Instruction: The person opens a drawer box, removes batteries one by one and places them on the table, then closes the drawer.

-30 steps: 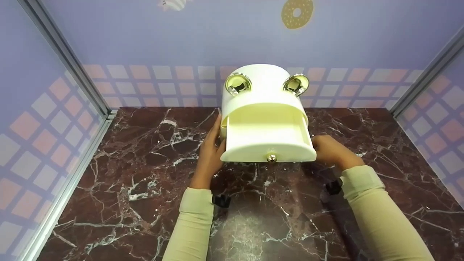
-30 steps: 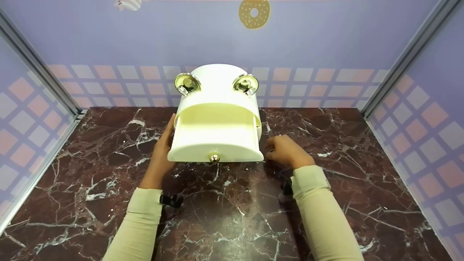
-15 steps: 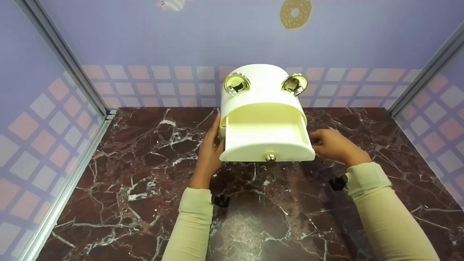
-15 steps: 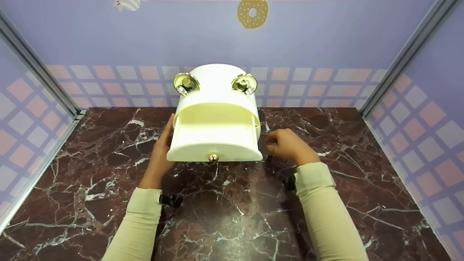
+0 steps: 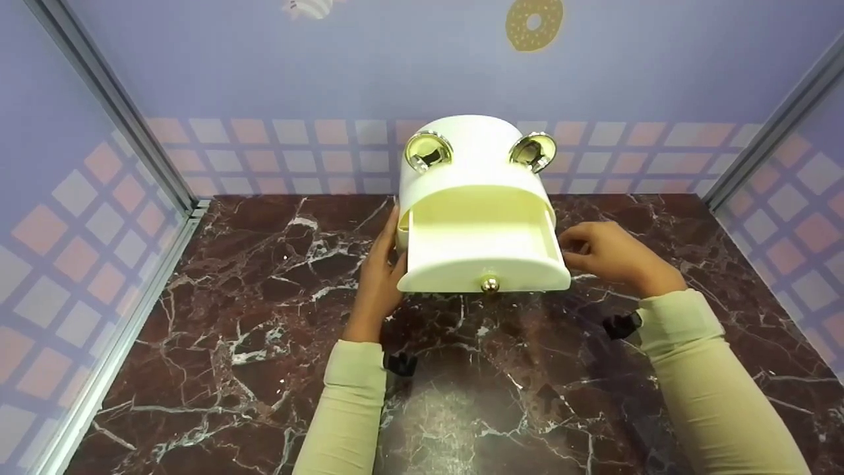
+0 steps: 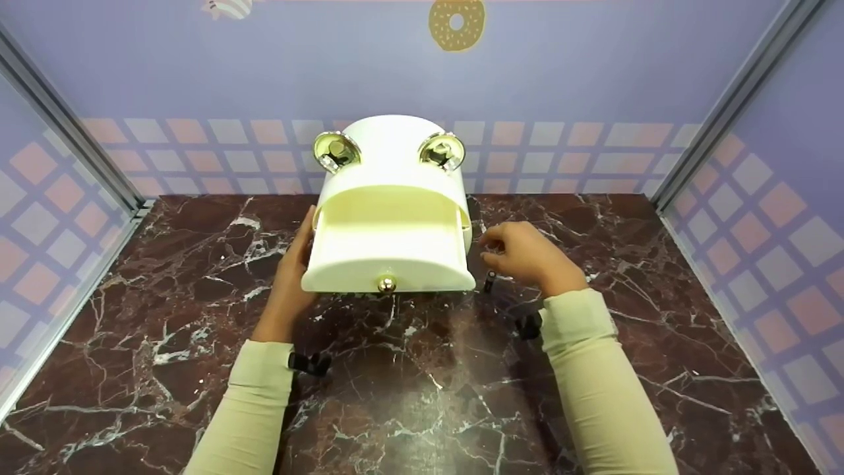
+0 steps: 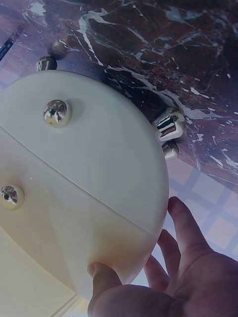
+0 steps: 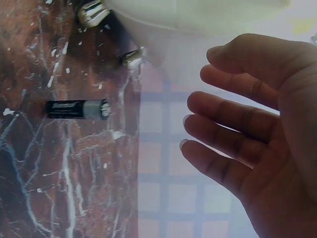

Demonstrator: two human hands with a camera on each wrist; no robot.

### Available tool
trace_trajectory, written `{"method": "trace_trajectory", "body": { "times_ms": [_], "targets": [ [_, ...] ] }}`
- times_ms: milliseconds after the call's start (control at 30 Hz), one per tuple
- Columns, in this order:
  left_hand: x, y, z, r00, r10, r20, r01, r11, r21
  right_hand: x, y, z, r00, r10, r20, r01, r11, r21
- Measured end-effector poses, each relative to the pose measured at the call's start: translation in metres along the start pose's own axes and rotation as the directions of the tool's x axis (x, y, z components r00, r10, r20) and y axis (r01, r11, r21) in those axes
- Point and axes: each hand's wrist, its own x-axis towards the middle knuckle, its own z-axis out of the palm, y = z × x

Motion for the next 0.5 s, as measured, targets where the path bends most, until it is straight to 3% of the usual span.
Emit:
{"method": "trace_trajectory", "body": {
  "times_ms": [200, 500],
  "targets": [
    [0.001, 0.0, 0.0, 1.0, 0.015, -0.007, -0.015, 1.0, 0.006, -0.001, -0.006, -0.008, 0.998, -0.05, -0.043, 0.047, 0.997, -0.065],
    [-0.001, 0.0, 0.0, 1.0, 0.006, 0.001, -0.006, 1.0, 0.006, -0.007, -0.009, -0.018, 0.996, -0.004, -0.085, 0.001, 0.999, -0.034]
  ]
}}
